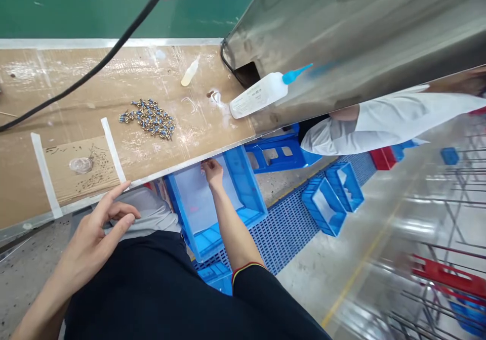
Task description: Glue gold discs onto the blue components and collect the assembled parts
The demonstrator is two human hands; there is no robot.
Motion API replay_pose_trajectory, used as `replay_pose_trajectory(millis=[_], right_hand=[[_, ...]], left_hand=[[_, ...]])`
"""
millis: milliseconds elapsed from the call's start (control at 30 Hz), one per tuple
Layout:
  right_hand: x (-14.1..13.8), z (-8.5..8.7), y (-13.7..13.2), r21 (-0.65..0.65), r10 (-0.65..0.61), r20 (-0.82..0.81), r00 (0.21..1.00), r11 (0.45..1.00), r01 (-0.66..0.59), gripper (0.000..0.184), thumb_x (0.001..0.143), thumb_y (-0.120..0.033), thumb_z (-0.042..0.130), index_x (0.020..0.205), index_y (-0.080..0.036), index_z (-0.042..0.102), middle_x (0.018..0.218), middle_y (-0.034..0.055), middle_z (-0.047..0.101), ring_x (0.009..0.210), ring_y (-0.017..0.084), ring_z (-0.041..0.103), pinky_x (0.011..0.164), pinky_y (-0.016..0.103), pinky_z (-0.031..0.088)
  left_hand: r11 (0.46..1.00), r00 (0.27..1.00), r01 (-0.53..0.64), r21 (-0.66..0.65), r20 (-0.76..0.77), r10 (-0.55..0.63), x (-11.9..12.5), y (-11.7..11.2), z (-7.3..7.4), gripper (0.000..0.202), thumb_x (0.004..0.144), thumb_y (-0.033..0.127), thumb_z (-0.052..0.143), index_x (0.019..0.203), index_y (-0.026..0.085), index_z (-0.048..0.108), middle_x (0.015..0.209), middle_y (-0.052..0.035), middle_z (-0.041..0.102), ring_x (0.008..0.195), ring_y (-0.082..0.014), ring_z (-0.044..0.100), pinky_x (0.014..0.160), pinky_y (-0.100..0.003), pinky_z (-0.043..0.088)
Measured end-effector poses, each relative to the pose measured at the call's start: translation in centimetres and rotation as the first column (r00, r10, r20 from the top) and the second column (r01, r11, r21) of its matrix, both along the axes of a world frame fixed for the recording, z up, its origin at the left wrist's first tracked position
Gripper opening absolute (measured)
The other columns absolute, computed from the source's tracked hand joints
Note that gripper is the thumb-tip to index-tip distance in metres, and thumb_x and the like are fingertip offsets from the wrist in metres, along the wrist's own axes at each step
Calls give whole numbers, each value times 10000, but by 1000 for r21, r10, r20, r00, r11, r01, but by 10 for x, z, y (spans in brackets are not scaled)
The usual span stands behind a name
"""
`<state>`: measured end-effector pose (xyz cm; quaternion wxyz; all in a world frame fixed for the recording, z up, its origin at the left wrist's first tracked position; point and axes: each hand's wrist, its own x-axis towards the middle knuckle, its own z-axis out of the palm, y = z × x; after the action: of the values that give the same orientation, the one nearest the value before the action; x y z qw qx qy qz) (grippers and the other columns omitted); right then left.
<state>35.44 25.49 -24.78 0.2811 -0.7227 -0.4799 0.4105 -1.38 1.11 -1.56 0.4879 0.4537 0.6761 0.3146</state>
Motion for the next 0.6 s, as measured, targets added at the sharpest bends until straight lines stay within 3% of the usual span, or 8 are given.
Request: replay_pose_trajectory(millis=[133, 233, 500, 600], right_hand=[[3, -29, 26, -85, 62, 134, 989, 995, -51, 336, 1122, -457, 827, 1302, -180, 765, 1279, 74, 804, 1093, 236, 804, 995, 450, 715], [6, -43, 34, -114, 100, 203, 974, 990, -78, 372, 1120, -454, 829, 1371, -188, 756, 1383, 95, 783, 1192, 268, 794, 1046, 486, 712], [9, -60, 36, -139, 147, 271, 951, 984, -113, 385, 1120, -462, 829, 1381, -190, 757, 1393, 97, 781, 1187, 267, 793, 1028, 476, 717], [11, -59, 34, -135, 156, 267, 951, 983, -123, 379, 1119, -477, 829, 1349, -182, 768, 1356, 87, 793, 1159, 264, 800, 1005, 461, 720]], left_hand=[[999, 999, -5, -36, 39, 6, 3, -3, 0, 710, 1151, 525, 673, 1806, 322, 488, 1201, -73, 879, 1068, -255, 846, 846, -313, 662], [999, 999, -2, -43, 44, 4, 4, -5, -1, 699, 1158, 521, 661, 1807, 327, 491, 1220, -74, 877, 1067, -250, 846, 841, -310, 658], [995, 1000, 6, -99, -4, -6, 0, -7, -2, 719, 1151, 608, 662, 1808, 385, 473, 1275, -59, 868, 1076, -238, 830, 610, -223, 539], [995, 1000, 6, -100, -1, -6, -2, -7, -1, 710, 1157, 617, 653, 1806, 391, 472, 1273, -54, 864, 1079, -236, 824, 619, -220, 540]])
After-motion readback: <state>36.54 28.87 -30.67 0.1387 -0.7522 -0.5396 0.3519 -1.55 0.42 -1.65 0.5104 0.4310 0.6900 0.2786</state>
